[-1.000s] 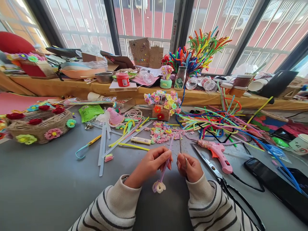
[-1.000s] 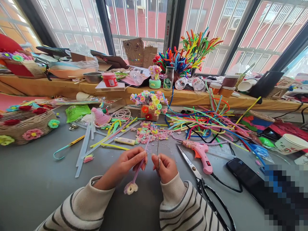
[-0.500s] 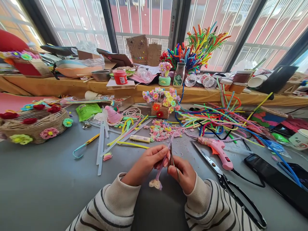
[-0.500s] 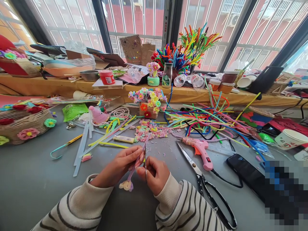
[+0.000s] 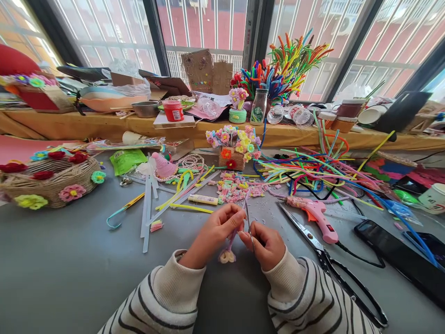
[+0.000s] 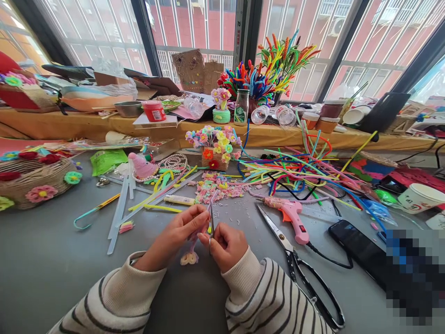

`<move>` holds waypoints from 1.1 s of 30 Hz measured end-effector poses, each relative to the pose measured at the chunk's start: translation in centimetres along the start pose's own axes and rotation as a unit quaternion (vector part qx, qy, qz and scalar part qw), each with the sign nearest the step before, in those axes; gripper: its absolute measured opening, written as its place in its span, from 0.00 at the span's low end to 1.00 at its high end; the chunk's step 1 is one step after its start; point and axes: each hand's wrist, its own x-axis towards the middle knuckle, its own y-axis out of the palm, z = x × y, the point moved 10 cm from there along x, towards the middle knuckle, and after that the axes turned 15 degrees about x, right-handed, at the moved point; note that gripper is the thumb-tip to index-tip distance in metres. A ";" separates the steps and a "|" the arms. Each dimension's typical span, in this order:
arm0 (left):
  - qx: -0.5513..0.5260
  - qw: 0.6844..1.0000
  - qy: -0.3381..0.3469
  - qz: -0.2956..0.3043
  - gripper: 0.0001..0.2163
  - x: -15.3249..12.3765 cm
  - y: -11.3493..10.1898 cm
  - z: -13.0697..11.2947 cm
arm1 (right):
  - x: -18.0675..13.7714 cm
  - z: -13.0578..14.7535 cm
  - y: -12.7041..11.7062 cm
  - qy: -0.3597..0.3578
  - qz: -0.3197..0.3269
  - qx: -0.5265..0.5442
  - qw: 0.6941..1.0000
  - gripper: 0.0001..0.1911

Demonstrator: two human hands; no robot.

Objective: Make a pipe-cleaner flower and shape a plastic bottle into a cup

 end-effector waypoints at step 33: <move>0.039 0.998 0.002 0.044 0.10 -0.3 0.5 -0.5 | -0.4 -0.7 1.7 0.043 0.101 0.136 0.985 0.22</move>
